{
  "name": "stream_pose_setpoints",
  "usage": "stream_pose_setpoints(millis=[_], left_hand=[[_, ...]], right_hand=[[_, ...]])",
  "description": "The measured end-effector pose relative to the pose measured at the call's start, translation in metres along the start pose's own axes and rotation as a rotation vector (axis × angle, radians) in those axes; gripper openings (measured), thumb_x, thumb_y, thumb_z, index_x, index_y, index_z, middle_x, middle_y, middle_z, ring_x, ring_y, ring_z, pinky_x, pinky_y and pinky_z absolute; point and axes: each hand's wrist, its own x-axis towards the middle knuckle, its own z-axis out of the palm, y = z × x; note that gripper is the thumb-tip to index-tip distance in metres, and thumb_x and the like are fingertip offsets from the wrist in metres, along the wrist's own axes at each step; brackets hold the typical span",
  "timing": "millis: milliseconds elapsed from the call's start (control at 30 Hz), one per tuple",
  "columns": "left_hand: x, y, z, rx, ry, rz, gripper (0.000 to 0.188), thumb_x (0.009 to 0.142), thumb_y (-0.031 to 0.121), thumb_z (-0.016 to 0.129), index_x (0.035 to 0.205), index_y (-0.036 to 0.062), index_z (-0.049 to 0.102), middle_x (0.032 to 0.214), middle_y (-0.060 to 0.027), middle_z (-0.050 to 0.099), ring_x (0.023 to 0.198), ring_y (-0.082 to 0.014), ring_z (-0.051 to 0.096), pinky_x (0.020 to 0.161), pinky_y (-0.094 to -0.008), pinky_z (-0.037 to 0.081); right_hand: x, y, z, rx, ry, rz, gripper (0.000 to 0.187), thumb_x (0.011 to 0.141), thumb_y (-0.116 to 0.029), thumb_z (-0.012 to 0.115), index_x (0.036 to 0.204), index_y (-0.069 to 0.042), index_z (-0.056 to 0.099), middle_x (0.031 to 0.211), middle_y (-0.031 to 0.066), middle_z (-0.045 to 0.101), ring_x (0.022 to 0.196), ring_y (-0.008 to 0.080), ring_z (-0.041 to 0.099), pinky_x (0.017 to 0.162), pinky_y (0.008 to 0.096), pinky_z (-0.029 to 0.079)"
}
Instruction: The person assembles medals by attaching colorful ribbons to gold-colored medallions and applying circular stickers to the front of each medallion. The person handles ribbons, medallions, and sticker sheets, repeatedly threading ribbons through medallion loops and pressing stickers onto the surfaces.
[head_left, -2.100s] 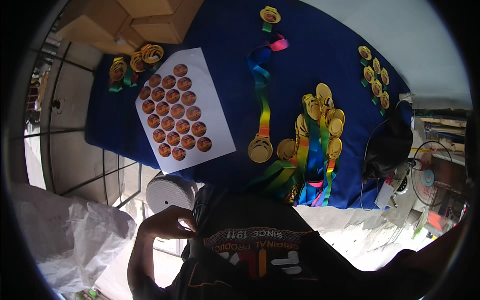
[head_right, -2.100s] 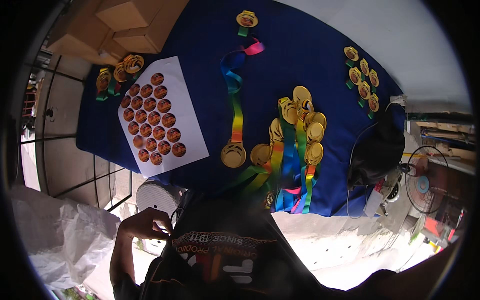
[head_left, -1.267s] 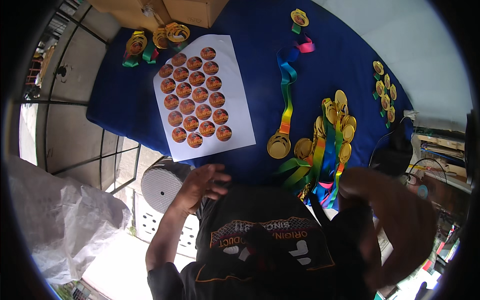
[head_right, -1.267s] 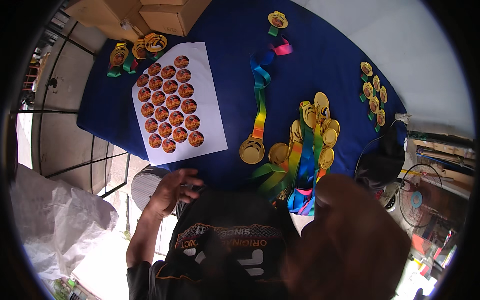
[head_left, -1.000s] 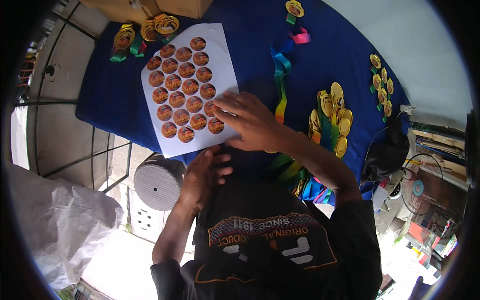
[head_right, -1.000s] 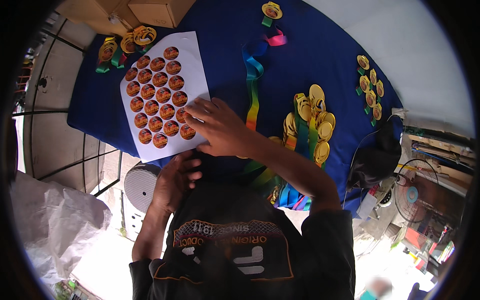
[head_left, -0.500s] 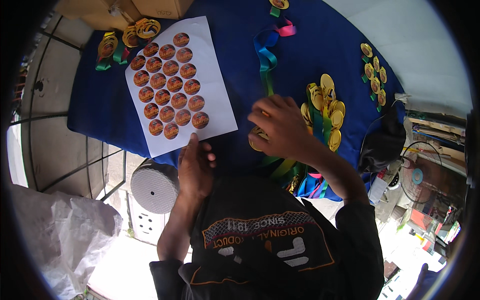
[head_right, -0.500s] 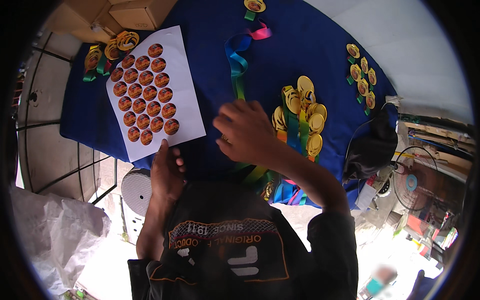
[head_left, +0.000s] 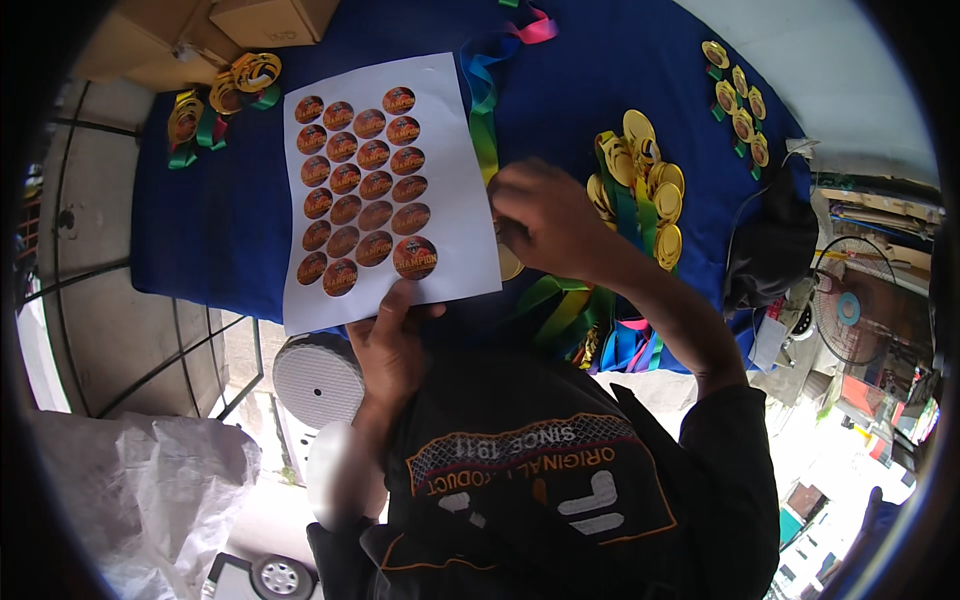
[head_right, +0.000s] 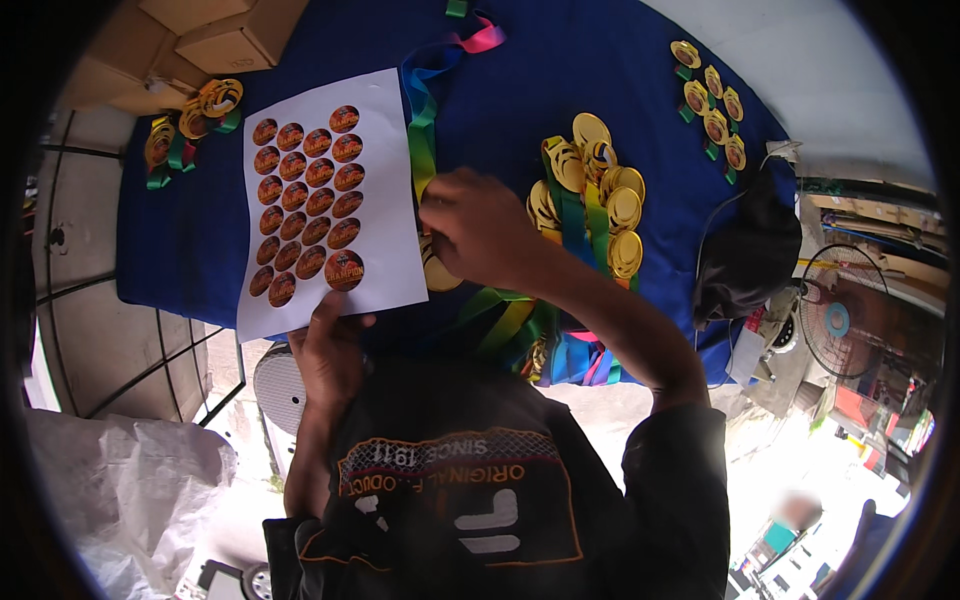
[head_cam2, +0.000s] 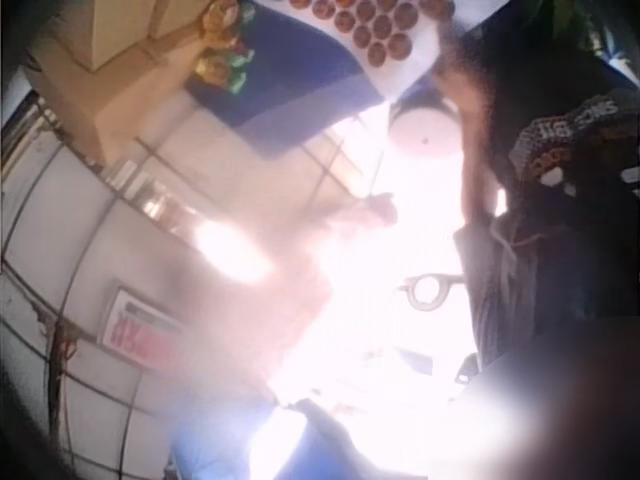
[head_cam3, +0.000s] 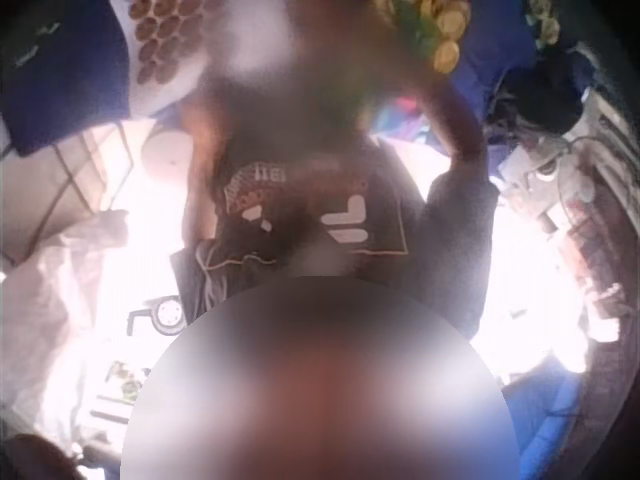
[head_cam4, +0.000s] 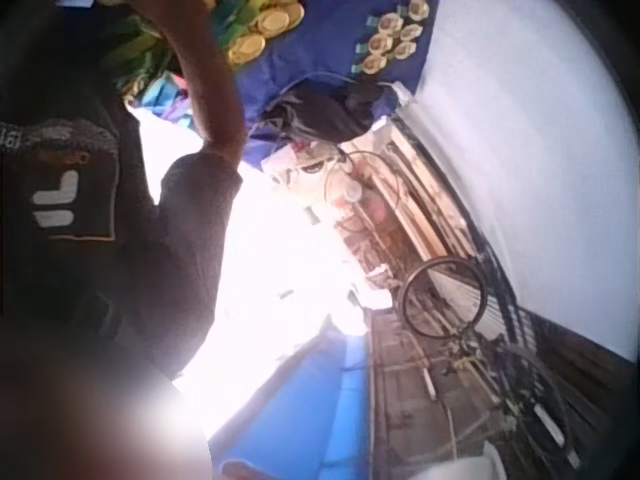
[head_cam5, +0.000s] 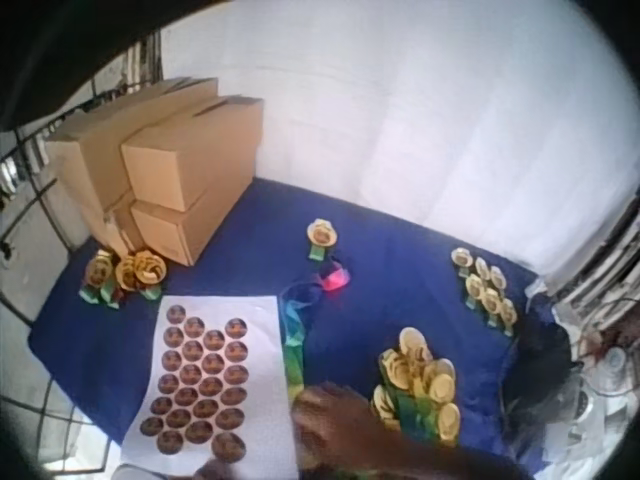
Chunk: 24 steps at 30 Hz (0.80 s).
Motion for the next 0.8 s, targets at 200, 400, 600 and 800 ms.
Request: stream_pose_setpoints(millis=[200,400,600,800], left_hand=[[-0.015,0.019,0.017,0.125,-0.077,0.04,0.046,0.093,0.011,0.072,0.134,0.0018,0.054,0.119,-0.0119,0.067,0.099,-0.0206,0.068,0.073,-0.0324,0.058],[-0.017,0.029,0.032,0.175,-0.2,0.239,0.055,0.089,0.013,0.079,0.135,-0.0003,0.053,0.12,-0.0127,0.067,0.101,-0.0204,0.068,0.077,-0.0313,0.059],[-0.016,0.036,0.04,0.233,-0.19,0.31,0.061,0.083,0.002,0.079,0.137,-0.0028,0.05,0.122,-0.0143,0.066,0.103,-0.0222,0.069,0.082,-0.0331,0.063],[-0.017,0.042,0.053,0.176,-0.111,0.281,0.065,0.079,-0.006,0.077,0.138,-0.0029,0.049,0.124,-0.0164,0.065,0.107,-0.0241,0.067,0.093,-0.0359,0.057]], right_hand=[[0.0,-0.043,-0.037,0.251,0.177,-0.166,0.028,0.081,-0.013,0.08,0.108,-0.005,0.073,0.11,0.008,0.069,0.099,0.0262,0.067,0.081,0.0383,0.053],[0.001,-0.059,-0.042,0.313,0.219,-0.21,0.036,0.075,-0.013,0.086,0.108,-0.006,0.074,0.111,0.0079,0.071,0.094,0.0248,0.069,0.079,0.0376,0.053],[0.003,-0.062,-0.052,0.305,0.209,-0.193,0.032,0.076,-0.01,0.085,0.106,-0.005,0.075,0.109,0.0092,0.072,0.089,0.0235,0.069,0.075,0.0363,0.052],[0.01,-0.063,-0.055,0.372,0.195,-0.178,0.027,0.079,-0.005,0.082,0.105,-0.004,0.075,0.107,0.0094,0.072,0.088,0.0212,0.069,0.074,0.0339,0.053]])
